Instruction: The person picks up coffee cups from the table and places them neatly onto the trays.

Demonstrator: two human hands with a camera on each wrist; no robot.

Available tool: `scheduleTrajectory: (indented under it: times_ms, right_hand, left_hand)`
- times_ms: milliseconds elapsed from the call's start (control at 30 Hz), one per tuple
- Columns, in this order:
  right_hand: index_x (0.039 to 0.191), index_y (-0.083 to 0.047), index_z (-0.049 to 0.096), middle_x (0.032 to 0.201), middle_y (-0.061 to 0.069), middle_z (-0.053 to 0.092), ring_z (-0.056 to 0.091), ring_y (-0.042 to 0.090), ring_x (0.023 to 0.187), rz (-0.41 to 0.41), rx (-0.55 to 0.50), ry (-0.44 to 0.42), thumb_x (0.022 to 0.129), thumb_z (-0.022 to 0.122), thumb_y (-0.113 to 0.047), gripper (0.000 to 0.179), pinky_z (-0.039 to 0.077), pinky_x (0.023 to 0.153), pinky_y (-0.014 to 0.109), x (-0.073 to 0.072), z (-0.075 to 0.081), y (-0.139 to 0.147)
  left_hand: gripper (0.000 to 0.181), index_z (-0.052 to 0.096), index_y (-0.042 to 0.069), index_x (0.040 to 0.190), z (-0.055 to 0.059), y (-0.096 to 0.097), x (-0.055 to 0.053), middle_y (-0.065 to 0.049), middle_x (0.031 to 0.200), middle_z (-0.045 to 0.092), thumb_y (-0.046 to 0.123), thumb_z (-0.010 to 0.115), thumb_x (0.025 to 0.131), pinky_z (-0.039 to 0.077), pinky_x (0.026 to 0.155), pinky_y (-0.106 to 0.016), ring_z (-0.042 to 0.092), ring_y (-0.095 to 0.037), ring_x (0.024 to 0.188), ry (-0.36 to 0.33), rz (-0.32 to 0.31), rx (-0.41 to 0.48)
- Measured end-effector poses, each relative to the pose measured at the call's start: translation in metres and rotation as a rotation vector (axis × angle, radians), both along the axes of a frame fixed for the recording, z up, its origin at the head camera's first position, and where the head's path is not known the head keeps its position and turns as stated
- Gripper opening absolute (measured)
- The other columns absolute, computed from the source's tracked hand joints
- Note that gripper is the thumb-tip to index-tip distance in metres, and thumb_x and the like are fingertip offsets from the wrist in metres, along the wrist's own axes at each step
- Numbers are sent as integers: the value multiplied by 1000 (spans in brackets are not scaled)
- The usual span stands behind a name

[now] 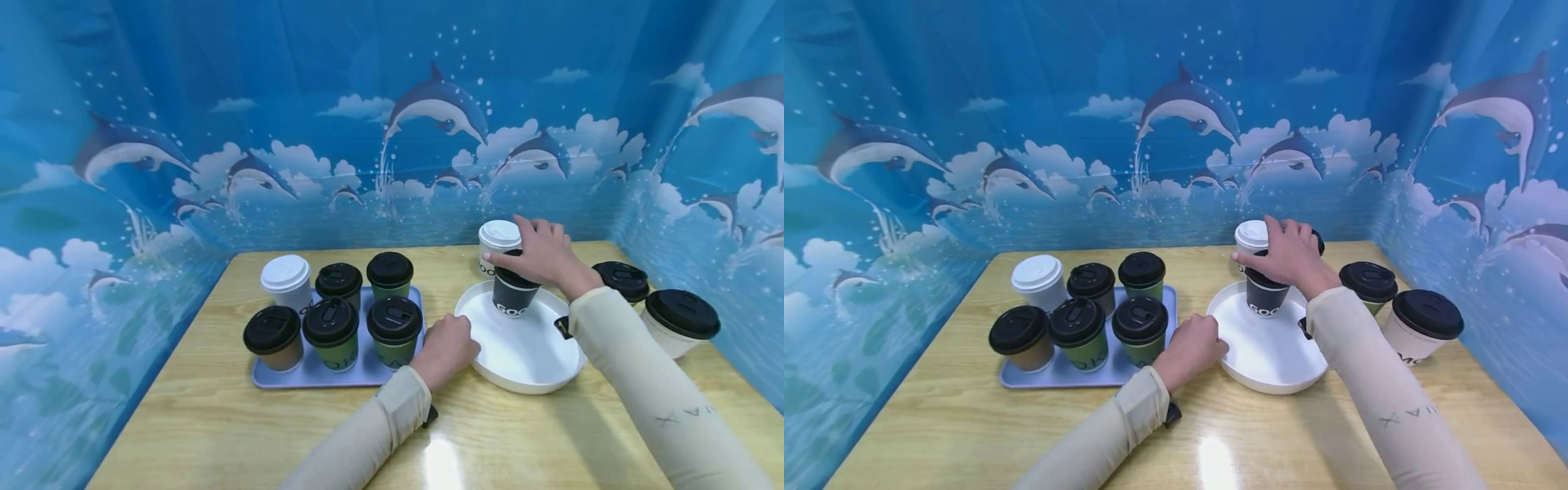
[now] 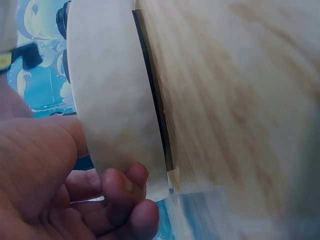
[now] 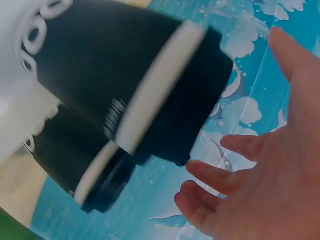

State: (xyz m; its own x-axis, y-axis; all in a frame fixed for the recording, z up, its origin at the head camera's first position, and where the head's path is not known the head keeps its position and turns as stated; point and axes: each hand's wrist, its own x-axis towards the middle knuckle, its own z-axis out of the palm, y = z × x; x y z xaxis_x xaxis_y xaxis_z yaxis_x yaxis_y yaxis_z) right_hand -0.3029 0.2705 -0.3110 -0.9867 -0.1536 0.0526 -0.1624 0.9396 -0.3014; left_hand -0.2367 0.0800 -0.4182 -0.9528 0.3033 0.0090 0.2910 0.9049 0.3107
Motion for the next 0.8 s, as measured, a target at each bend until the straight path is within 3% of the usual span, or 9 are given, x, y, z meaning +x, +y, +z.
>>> scheduleTrajectory:
  times_ms: [133, 300, 533, 633, 800]
  right_hand:
    - [159, 5, 25, 152, 42, 31, 28, 64, 133, -15, 16, -18, 97, 57, -64, 98, 25, 107, 74, -22, 10, -3]
    - [157, 6, 27, 152, 40, 35, 28, 65, 134, -41, 65, -77, 100, 58, -54, 88, 25, 109, 74, -42, 18, -6]
    - [158, 4, 27, 153, 37, 37, 26, 64, 137, -72, 85, -163, 100, 63, -45, 84, 27, 109, 74, -56, 25, -13]
    - [158, 4, 30, 152, 36, 38, 30, 63, 136, -63, 92, -182, 100, 64, -41, 80, 31, 107, 74, -61, 23, -17]
    - [159, 1, 29, 155, 35, 36, 29, 63, 138, -50, 112, -227, 100, 64, -39, 79, 28, 109, 74, -64, 18, -26]
  left_hand:
    - [17, 65, 8, 72, -2, -1, 0, -10, 72, 66, 19, 70, 84, 47, 49, -37, 58, -21, 58, 21, -1, -4]
    - [21, 62, 10, 67, -2, -1, 1, -7, 68, 62, 19, 70, 85, 46, 48, -35, 55, -18, 56, 29, -7, -6]
    - [20, 65, 10, 72, 0, 2, 2, -5, 68, 61, 20, 69, 88, 46, 49, -34, 53, -16, 56, 5, -3, -35]
    - [19, 67, 9, 75, 0, 3, 2, -5, 70, 62, 21, 69, 89, 46, 50, -34, 54, -16, 57, -5, 1, -46]
    - [18, 68, 9, 74, -1, 1, 2, -6, 70, 63, 21, 70, 88, 47, 50, -35, 56, -17, 57, 0, 3, -37]
